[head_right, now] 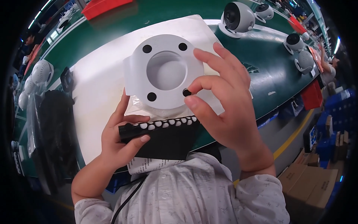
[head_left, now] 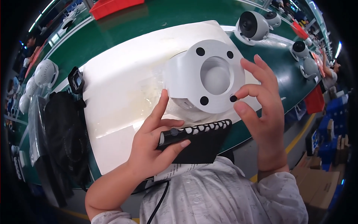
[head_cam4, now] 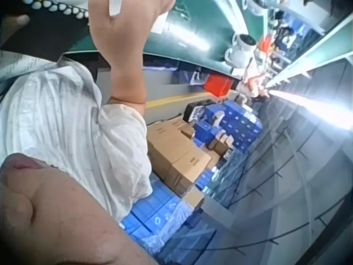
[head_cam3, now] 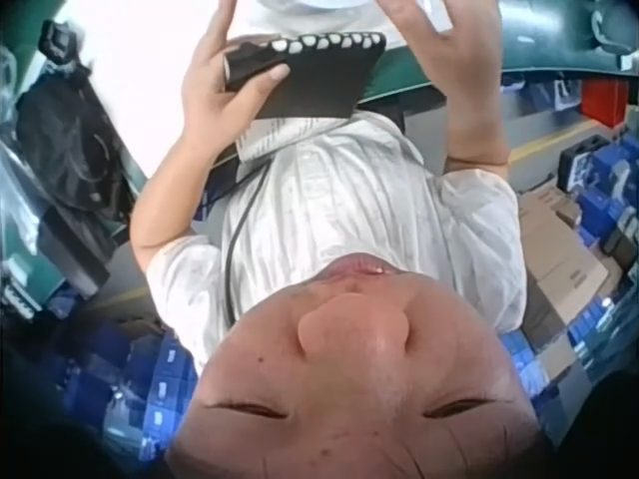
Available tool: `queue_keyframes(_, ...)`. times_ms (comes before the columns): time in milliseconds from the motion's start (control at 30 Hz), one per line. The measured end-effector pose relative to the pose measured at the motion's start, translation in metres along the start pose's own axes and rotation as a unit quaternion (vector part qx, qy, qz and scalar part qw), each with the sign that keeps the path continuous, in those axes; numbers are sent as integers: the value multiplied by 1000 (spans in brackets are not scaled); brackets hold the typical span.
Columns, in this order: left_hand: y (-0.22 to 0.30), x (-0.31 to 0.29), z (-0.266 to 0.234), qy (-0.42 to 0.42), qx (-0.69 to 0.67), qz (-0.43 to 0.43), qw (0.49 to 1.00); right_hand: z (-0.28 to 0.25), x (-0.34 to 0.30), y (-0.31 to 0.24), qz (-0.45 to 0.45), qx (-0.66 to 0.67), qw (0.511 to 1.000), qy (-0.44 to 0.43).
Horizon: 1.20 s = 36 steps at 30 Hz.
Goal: Assembling components of white dome security cameras on a factory production line.
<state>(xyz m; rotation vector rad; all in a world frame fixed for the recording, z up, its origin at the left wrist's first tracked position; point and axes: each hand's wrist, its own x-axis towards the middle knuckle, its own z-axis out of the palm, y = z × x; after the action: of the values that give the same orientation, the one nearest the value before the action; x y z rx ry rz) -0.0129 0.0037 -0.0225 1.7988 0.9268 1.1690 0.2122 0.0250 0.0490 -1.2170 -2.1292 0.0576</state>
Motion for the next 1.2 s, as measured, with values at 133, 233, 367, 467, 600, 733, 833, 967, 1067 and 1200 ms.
queue_keyframes(133,-2,0,-2,-6,26,7,1000,-14,-5,-10,-89,-226,969,-39)
queue_keyframes(233,-1,0,-2,-1,20,7,1000,-16,-6,-11,-95,-215,972,-24)
queue_keyframes(367,1,3,1,-6,-2,9,1000,9,-8,27,206,388,898,12)
queue_keyframes(467,-5,1,-1,-11,-18,39,999,8,6,18,344,517,774,-123)
queue_keyframes(600,-8,-1,-9,-40,-42,75,995,11,54,26,213,549,807,-43)
queue_keyframes(733,-4,0,-14,-89,-49,20,995,63,120,68,-29,54,996,72)
queue_keyframes(833,-5,1,-16,-98,-54,5,994,127,173,130,-201,-236,947,79)
queue_keyframes(967,-2,-1,-18,-122,-65,0,990,175,208,172,-183,-356,915,59)
queue_keyframes(1067,-2,0,-18,-124,-44,-1,991,193,219,176,-70,-307,948,-57)
queue_keyframes(1200,0,-1,-18,-138,-60,-26,988,176,183,155,75,-122,982,-124)
